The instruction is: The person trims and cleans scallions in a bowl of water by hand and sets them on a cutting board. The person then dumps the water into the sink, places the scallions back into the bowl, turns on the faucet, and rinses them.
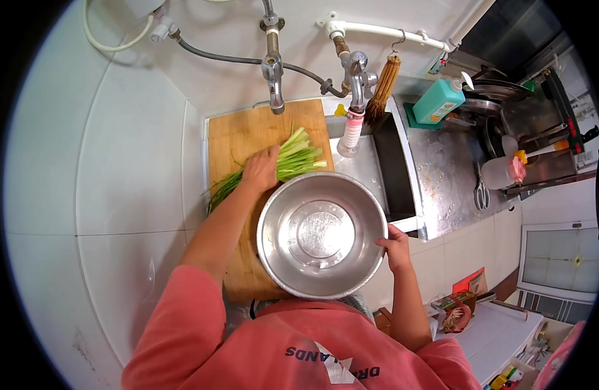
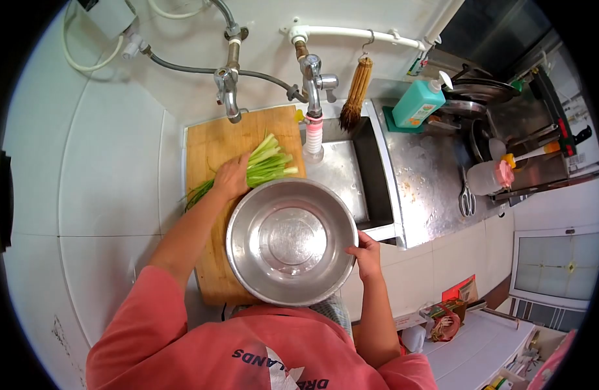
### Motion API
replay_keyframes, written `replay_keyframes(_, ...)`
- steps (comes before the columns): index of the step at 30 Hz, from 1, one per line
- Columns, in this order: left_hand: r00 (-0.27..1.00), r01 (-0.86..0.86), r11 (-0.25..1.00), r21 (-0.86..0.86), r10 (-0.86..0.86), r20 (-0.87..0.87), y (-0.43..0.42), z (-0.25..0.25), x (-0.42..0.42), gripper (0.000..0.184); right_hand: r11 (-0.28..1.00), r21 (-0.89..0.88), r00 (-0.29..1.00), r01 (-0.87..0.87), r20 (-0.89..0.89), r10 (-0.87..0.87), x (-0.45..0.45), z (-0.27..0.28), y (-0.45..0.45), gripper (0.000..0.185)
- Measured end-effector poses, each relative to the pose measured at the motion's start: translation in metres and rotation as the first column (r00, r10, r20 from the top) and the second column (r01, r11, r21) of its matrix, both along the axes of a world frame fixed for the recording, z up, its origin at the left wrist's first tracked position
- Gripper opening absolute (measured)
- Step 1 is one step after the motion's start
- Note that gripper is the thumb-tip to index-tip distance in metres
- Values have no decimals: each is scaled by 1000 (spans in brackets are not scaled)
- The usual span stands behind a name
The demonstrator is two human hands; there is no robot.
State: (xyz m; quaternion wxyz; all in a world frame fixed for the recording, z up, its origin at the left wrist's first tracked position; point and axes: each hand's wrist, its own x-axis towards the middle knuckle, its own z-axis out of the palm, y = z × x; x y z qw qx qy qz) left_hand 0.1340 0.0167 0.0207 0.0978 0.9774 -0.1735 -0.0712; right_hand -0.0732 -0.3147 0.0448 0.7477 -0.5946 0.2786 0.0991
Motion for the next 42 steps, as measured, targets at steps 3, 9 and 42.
replay_keyframes(3, 999, -35, 999, -27, 35, -9, -1, 9, 1, 61, 998, -43, 999, -41, -15, 40, -3, 1, 1, 49)
replay_keyframes(9, 990, -97, 994, -44, 92, -108, 7, 52, 4, 77, 997, 77, 987, 10, -159, 2, -8, -6, 12, 51)
replay_keyframes(42, 961, -175, 979, -107, 146, -236, 86, -7, -53, 14, 769, -624, 809, 139, 519, 275, 60, 40, 78, 21)
